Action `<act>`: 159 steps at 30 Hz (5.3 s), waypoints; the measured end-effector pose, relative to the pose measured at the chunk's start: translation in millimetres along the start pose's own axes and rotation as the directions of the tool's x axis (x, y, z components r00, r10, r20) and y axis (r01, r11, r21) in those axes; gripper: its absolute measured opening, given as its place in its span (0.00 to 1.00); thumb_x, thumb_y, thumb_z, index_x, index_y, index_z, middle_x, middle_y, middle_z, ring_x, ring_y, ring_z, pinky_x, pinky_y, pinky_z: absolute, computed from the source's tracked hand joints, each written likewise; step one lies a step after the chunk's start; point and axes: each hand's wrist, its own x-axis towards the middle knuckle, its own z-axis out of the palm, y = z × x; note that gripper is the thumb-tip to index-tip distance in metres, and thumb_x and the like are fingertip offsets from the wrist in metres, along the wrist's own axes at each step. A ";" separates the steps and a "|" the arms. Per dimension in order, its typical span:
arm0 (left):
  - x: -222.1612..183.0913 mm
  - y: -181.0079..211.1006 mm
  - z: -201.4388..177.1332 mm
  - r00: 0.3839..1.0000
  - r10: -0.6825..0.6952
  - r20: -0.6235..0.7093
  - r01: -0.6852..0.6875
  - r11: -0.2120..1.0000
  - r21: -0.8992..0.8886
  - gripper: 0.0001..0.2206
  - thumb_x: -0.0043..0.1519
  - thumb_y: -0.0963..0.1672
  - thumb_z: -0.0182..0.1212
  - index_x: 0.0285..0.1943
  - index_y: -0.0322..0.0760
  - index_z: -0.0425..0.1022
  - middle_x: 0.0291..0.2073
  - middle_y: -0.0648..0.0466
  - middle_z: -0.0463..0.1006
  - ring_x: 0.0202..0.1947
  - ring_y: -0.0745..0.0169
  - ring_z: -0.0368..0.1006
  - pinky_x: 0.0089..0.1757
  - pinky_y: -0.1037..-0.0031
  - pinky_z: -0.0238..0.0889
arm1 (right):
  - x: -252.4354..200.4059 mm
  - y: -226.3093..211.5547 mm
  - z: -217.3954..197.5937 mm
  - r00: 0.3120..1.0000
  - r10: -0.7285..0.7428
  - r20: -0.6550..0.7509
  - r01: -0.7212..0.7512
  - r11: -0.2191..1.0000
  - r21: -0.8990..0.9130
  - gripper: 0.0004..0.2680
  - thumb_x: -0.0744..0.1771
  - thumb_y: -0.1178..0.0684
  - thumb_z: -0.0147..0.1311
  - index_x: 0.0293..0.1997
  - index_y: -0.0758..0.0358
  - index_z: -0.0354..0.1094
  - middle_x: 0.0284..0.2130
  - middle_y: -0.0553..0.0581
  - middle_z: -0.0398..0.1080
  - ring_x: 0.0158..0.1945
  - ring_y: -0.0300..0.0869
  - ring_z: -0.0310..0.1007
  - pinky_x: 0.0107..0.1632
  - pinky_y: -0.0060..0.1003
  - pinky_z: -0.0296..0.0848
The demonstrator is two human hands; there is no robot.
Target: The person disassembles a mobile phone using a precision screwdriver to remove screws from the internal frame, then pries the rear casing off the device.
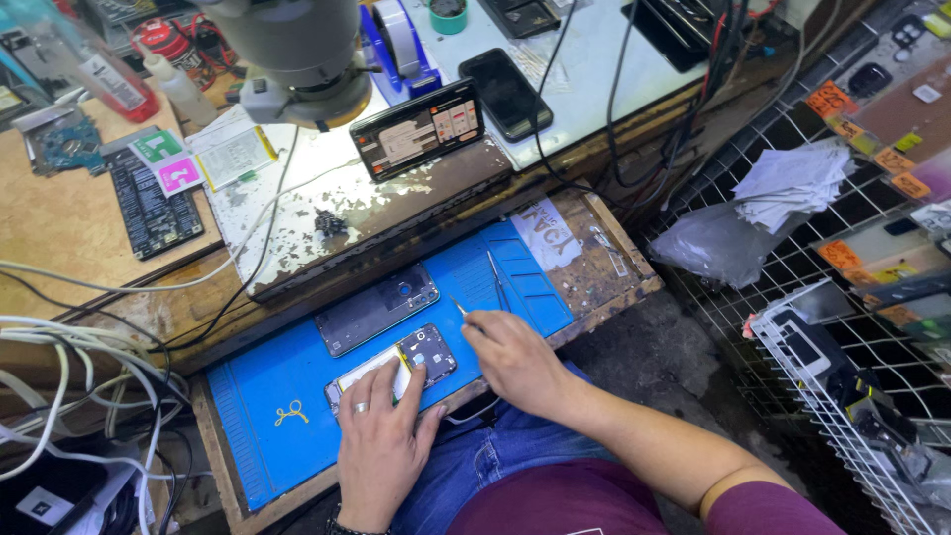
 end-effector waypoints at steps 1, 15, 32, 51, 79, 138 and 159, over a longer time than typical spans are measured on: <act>-7.7 -3.8 7.7 0.994 0.059 -0.087 -0.059 0.998 0.004 0.25 0.54 0.49 0.70 0.60 0.38 0.76 0.60 0.42 0.70 0.63 0.41 0.63 0.61 0.51 0.51 | 3.6 -5.3 -5.0 1.000 -0.011 -0.020 0.011 1.000 -0.007 0.13 0.64 0.60 0.56 0.54 0.71 0.69 0.55 0.64 0.69 0.59 0.56 0.70 0.63 0.48 0.68; -155.9 -62.4 180.4 0.956 -0.274 0.108 0.281 0.959 -0.048 0.38 0.54 0.57 0.63 0.69 0.32 0.65 0.60 0.33 0.67 0.60 0.27 0.59 0.58 0.46 0.47 | -112.1 11.2 -5.0 0.985 -0.109 0.135 0.098 0.991 0.086 0.17 0.61 0.52 0.64 0.53 0.65 0.70 0.54 0.63 0.68 0.58 0.58 0.67 0.60 0.55 0.63; -70.5 -56.1 150.6 0.790 -0.389 0.474 0.497 0.859 -0.123 0.40 0.58 0.63 0.51 0.75 0.43 0.55 0.66 0.39 0.65 0.64 0.37 0.63 0.57 0.56 0.59 | -110.9 54.1 44.0 0.620 0.512 0.595 -0.382 0.859 -0.341 0.23 0.67 0.32 0.47 0.60 0.60 0.69 0.61 0.63 0.68 0.66 0.56 0.63 0.69 0.51 0.58; -13.6 -62.9 -45.0 0.969 -0.069 -0.239 0.038 0.990 -0.135 0.06 0.65 0.41 0.64 0.48 0.33 0.80 0.40 0.46 0.79 0.44 0.43 0.75 0.45 0.58 0.67 | -41.1 -13.6 -53.3 0.985 -0.168 0.034 0.157 0.964 0.213 0.07 0.65 0.60 0.60 0.47 0.65 0.73 0.46 0.60 0.75 0.50 0.52 0.76 0.51 0.45 0.73; 83.5 -91.6 -7.6 0.986 0.121 -0.116 -0.092 0.969 0.230 0.04 0.61 0.42 0.66 0.34 0.38 0.78 0.30 0.50 0.74 0.33 0.48 0.72 0.38 0.60 0.63 | 23.6 -2.0 -12.8 0.988 0.131 -0.075 -0.130 0.991 0.018 0.09 0.65 0.61 0.59 0.49 0.65 0.72 0.38 0.57 0.71 0.44 0.51 0.71 0.47 0.46 0.68; 77.0 -81.6 -10.3 0.989 0.072 -0.128 -0.045 0.978 0.202 0.04 0.59 0.41 0.66 0.31 0.41 0.77 0.30 0.51 0.73 0.38 0.50 0.70 0.40 0.59 0.60 | 22.2 -6.5 -14.4 0.986 0.120 -0.113 -0.117 0.993 0.032 0.10 0.65 0.62 0.59 0.51 0.66 0.71 0.41 0.60 0.72 0.43 0.54 0.72 0.45 0.46 0.68; 62.2 -75.1 -8.2 0.952 -0.227 -0.207 0.096 0.860 -0.500 0.04 0.67 0.41 0.60 0.42 0.33 0.74 0.35 0.52 0.74 0.39 0.57 0.71 0.43 0.69 0.64 | 18.8 5.7 -17.8 0.967 0.211 -0.145 -0.158 0.936 0.314 0.08 0.67 0.65 0.58 0.50 0.70 0.71 0.44 0.62 0.72 0.47 0.51 0.74 0.51 0.39 0.72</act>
